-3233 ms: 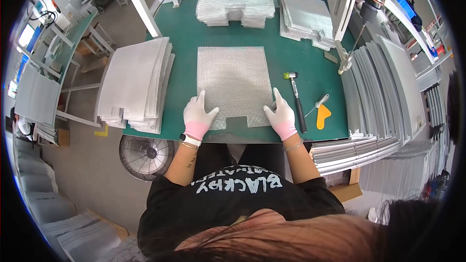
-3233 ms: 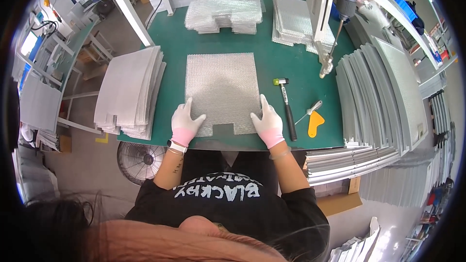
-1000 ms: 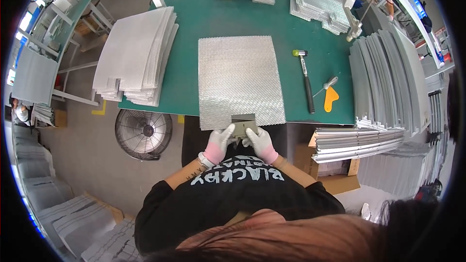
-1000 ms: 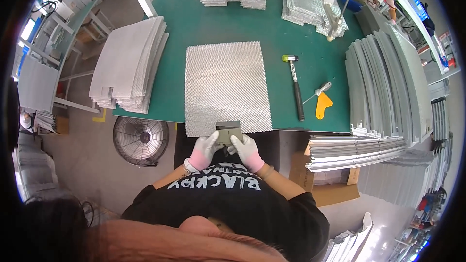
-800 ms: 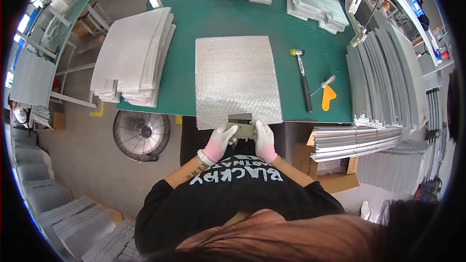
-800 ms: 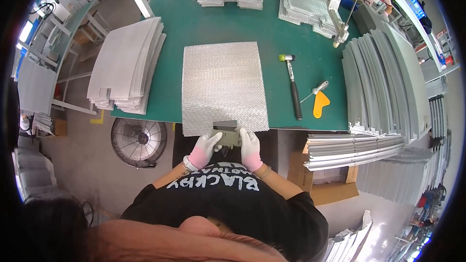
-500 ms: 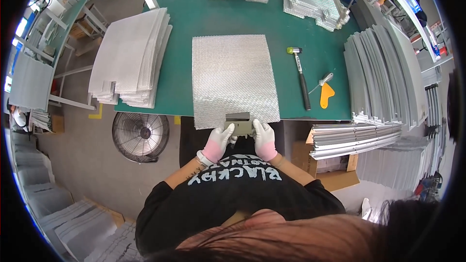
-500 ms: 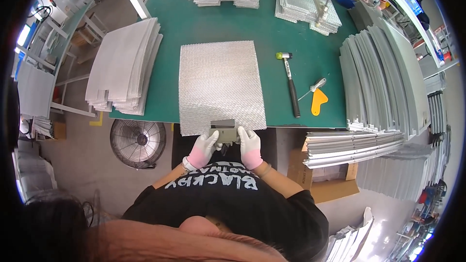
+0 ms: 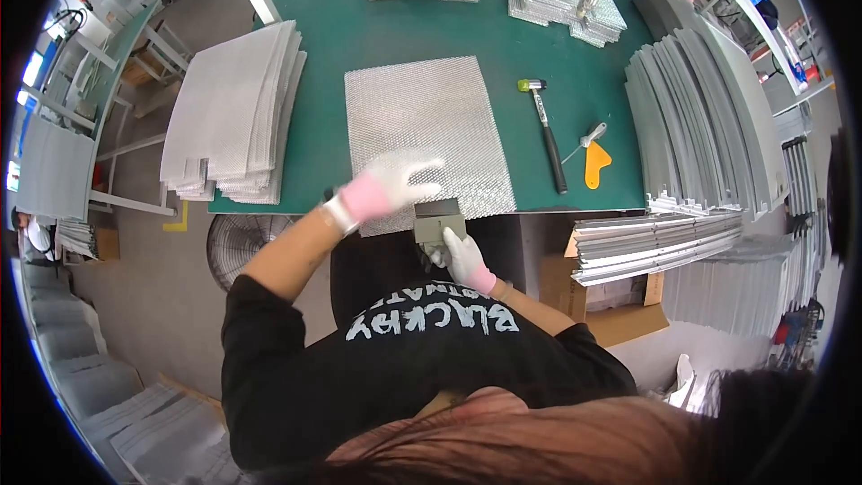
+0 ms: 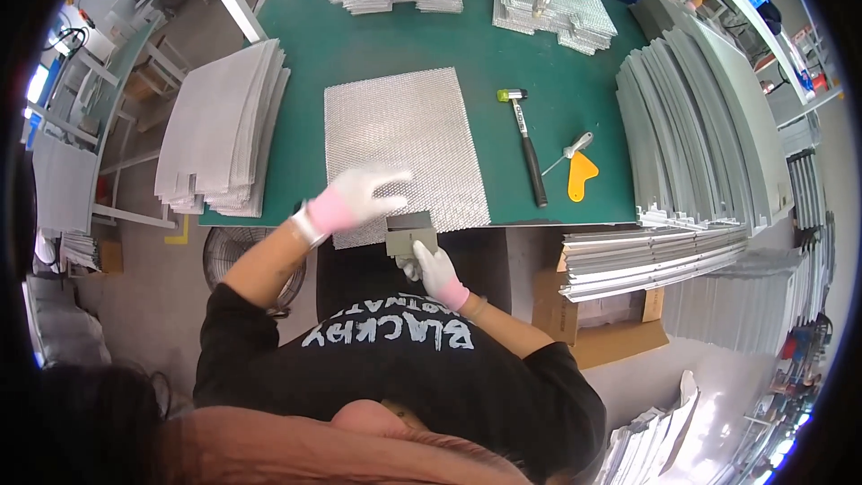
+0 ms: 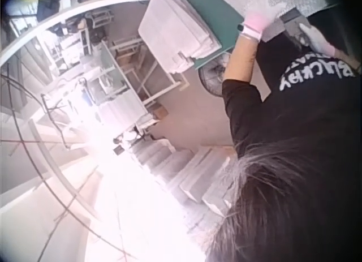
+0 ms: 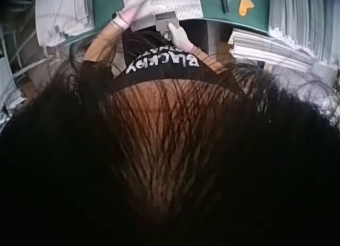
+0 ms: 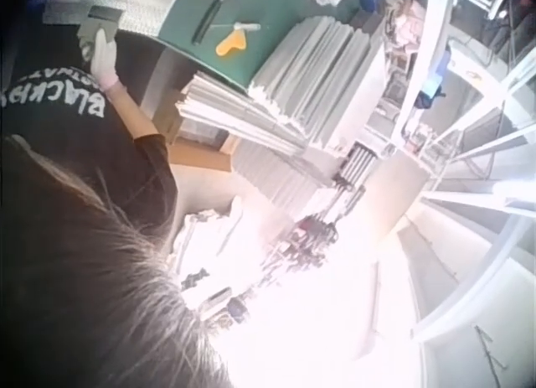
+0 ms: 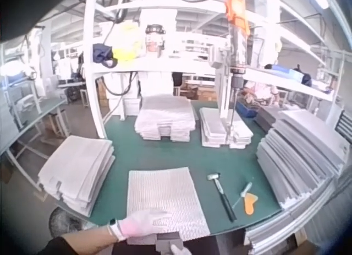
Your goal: Assembling an industrial air filter unit by attaching metal frames to a mesh panel and securing housing components with an electric screwdriver.
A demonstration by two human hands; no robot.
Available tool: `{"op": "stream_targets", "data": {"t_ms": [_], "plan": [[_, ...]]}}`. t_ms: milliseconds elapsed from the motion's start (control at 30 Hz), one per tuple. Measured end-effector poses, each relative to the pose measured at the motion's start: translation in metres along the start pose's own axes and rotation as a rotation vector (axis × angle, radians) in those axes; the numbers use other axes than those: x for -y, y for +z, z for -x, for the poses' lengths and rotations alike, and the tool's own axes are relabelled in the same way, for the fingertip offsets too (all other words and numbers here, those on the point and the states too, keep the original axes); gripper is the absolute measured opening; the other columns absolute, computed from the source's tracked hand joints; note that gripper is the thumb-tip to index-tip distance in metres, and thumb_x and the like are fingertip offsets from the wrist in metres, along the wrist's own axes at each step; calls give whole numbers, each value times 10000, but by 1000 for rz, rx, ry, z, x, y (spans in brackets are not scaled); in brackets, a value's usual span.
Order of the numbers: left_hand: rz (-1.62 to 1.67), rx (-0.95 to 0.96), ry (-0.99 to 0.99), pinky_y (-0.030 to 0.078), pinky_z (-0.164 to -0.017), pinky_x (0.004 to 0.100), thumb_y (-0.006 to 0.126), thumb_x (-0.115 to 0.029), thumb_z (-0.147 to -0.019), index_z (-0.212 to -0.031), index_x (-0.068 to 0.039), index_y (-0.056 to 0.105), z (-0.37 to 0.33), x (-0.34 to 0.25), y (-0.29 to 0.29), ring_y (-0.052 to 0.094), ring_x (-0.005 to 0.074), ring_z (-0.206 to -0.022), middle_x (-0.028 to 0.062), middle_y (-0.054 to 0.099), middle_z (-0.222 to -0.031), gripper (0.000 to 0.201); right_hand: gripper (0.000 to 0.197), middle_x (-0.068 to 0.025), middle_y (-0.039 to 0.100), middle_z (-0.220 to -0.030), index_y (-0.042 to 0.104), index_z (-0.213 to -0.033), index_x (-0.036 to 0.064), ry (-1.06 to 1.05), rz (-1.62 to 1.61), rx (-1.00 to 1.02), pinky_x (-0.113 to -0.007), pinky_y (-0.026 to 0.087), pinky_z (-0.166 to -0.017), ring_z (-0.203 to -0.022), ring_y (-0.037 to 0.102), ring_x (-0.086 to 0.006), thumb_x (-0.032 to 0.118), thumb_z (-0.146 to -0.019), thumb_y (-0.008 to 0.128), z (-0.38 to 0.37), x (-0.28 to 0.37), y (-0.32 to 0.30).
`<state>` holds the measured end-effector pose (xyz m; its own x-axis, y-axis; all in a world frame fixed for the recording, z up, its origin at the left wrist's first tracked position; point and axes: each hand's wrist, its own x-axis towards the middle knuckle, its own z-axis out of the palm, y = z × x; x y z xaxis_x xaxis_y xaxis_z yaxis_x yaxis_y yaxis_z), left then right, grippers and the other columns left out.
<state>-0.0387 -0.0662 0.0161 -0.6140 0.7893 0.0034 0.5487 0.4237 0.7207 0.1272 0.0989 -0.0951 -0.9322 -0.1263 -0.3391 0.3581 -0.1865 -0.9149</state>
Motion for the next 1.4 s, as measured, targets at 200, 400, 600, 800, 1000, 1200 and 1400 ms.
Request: {"op": "stream_targets", "data": {"t_ms": [200, 400, 600, 800, 1000, 1200, 1400], "plan": [[-606, -1, 173, 145, -1182, 597, 612, -583, -846, -1469, -173, 442, -28, 1, 46, 251, 427, -1442, 182, 326, -1553, 765, 383, -20, 601, -729, 618, -998, 38, -12, -201, -358, -227, 379, -485, -545, 494, -84, 341, -1043, 388, 16, 12, -7], [-614, -47, 102, 187, -1162, 602, 593, -528, -883, -1436, -154, 479, -14, -21, 60, 306, 429, -1412, 183, 390, -1506, 677, 354, -15, 605, -706, 642, -912, 40, 26, -39, -220, -245, 406, -510, -561, 511, -83, 296, -1040, 433, 8, 17, -32], [-592, -63, 81, 198, -1149, 612, 581, -453, -899, -1425, -133, 488, -6, -28, 70, 316, 457, -1392, 206, 401, -1489, 623, 250, 18, 604, -863, 642, -936, 27, -348, -151, -778, -255, 460, -686, -800, 523, -51, 215, -1032, 508, -7, -17, 1], [-500, -97, 55, 180, -1140, 632, 543, -341, -920, -1392, -115, 517, -1, -35, 74, 326, 482, -1368, 224, 413, -1470, 524, 180, 20, 629, -873, 660, -987, 24, -16, -177, -375, -258, 492, -719, -808, 575, -60, 185, -1001, 579, 13, 31, -34], [-452, -76, 68, 156, -1146, 634, 513, -312, -926, -1394, -115, 514, 12, -49, 90, 304, 481, -1374, 219, 407, -1468, 509, 140, 7, 643, -918, 657, -1004, 32, -573, 684, -671, -254, 506, -717, -827, 599, -63, 165, -981, 618, 28, 5, -19], [-510, -36, 68, 156, -1155, 625, 533, -309, -919, -1403, -145, 509, 6, -42, 87, 298, 464, -1386, 185, 405, -1479, 512, 283, -20, 652, -799, 673, -993, 51, 215, -151, -197, -243, 495, -601, -688, 617, -102, 331, -952, 665, 21, 46, -49], [-706, 28, 176, 195, -1171, 568, 550, -233, -926, -1386, -203, 534, -44, -7, 30, 328, 354, -1405, 99, 447, -1475, 461, 545, -170, 663, -1204, 632, -1249, 40, 33, 1253, 62, -402, 486, -989, -1156, 610, -330, 385, -827, 657, 29, 50, -129]]}}
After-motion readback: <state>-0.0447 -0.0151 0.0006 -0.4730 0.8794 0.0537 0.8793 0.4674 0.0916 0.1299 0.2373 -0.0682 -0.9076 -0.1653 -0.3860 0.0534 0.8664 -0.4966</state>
